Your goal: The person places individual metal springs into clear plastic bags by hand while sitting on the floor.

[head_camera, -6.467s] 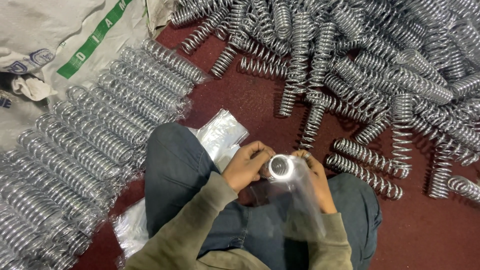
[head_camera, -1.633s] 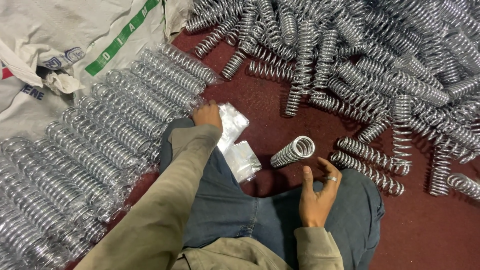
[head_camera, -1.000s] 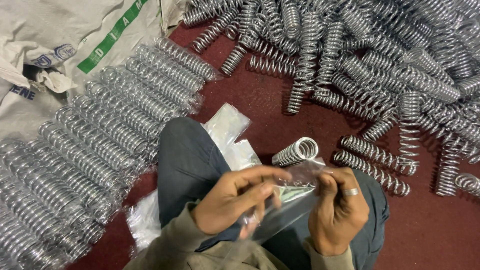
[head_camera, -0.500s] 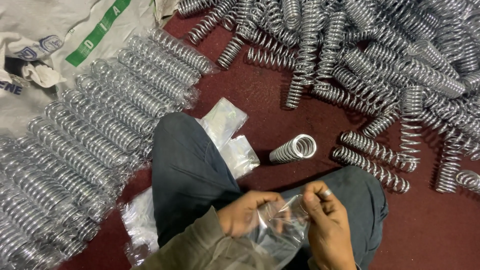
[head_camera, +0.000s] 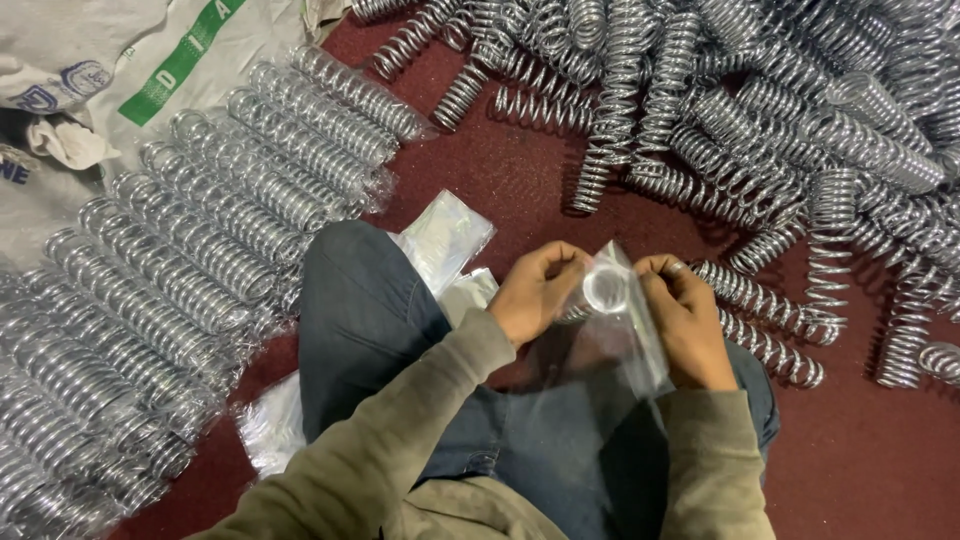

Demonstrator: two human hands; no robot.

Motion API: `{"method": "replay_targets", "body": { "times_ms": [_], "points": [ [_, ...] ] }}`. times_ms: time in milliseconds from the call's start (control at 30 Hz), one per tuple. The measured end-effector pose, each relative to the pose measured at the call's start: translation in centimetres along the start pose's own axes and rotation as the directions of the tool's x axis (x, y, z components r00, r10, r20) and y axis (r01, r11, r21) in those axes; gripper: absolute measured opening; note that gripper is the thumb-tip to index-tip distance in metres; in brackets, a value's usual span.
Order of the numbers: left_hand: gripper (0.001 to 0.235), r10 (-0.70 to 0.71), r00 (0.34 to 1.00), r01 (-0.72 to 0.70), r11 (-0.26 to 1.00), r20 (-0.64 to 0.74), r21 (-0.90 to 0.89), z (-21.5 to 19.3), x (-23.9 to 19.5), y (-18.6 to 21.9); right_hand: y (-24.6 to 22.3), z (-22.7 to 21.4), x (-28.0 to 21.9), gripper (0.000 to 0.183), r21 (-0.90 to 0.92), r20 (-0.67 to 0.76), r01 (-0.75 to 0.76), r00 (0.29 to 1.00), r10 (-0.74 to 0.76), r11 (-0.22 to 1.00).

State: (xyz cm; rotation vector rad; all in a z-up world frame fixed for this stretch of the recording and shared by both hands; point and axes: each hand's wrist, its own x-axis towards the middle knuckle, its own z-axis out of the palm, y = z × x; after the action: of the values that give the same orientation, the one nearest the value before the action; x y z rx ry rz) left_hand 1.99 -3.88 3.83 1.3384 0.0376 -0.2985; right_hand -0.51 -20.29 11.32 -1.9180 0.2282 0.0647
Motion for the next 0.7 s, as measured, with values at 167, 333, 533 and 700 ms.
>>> {"method": "replay_targets", "body": {
  "times_ms": [167,333,533,700],
  "points": [
    [0.028,-0.196,0.98,0.199,0.968,-0.033,0.155,-1.5,2.3,-5.1,4.2,2.0,0.4,0.029,0.096,0.08,-0.077,0.994,0.07,0.992],
    [0.04,-0.455,0.888,0.459,0.882,-0.066,0.101,-3.2,1.7,-6.6,17.1,1.5,4.6,0.036,-0.435,0.233,0.221,0.964,-0.128,0.873],
    [0.024,-0.398,0.889,0.44,0.609,-0.225,0.66,-3.5,3.5,-12.9,21.0,4.3,4.0,0.031,-0.533,0.064,0.055,0.998,-0.024,0.845],
    [0.033,0.13,0.99,-0.038,0.611,-0.054,0.791,-2.0,-1.0,-7.9,25.2,5.6,3.8,0.028,-0.603,-0.144,-0.166,0.985,0.098,0.78]
  ]
}}
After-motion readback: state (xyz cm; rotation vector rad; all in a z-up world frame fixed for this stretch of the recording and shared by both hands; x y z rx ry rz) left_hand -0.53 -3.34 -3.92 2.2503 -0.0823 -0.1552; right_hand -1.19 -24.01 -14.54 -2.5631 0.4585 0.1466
